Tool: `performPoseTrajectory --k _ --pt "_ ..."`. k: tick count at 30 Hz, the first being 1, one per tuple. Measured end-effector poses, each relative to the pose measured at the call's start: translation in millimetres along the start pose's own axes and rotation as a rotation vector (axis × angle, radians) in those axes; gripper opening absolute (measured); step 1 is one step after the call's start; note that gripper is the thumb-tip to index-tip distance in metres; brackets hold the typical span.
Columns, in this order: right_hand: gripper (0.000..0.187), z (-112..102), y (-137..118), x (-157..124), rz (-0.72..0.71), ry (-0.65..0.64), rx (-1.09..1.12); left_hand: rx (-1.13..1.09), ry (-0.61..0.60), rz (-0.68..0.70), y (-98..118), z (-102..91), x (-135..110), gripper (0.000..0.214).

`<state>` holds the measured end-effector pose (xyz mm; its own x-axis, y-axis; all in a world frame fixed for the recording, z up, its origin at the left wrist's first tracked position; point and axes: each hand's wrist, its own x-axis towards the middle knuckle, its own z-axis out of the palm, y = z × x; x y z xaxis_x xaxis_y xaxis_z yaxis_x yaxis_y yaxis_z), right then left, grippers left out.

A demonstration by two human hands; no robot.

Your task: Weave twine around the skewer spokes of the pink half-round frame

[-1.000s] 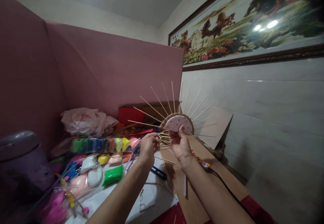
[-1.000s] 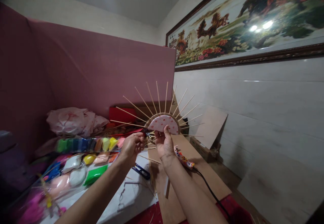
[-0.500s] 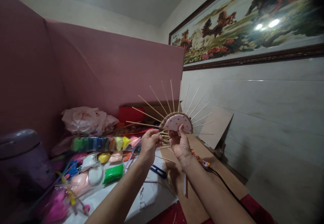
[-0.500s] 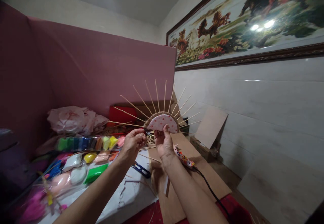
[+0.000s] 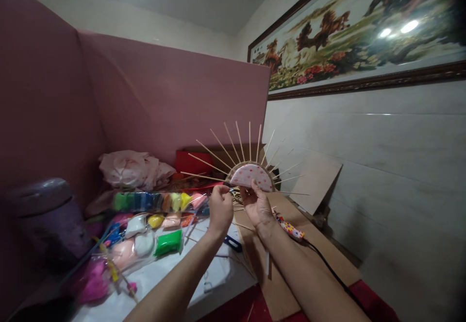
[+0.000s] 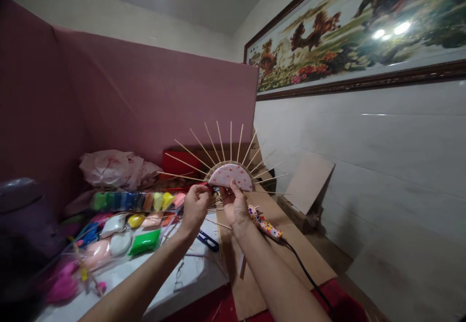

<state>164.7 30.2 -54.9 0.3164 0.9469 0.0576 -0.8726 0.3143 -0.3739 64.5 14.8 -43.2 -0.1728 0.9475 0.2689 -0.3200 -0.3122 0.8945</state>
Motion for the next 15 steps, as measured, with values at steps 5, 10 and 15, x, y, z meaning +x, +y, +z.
performPoseTrajectory --k 5,10,15 --pt "0.017 -12.5 23.6 3.5 0.199 -0.045 -0.132 0.17 -0.168 0.283 14.1 -4.5 -41.3 0.01" --pt "0.02 -3.2 56.3 13.5 0.257 0.095 -0.29 0.293 -0.321 0.307 12.2 -28.0 -75.0 0.016" --pt "0.017 13.4 78.3 13.2 0.278 0.026 -0.357 0.285 -0.286 0.337 -1.2 -48.9 -79.1 0.016"
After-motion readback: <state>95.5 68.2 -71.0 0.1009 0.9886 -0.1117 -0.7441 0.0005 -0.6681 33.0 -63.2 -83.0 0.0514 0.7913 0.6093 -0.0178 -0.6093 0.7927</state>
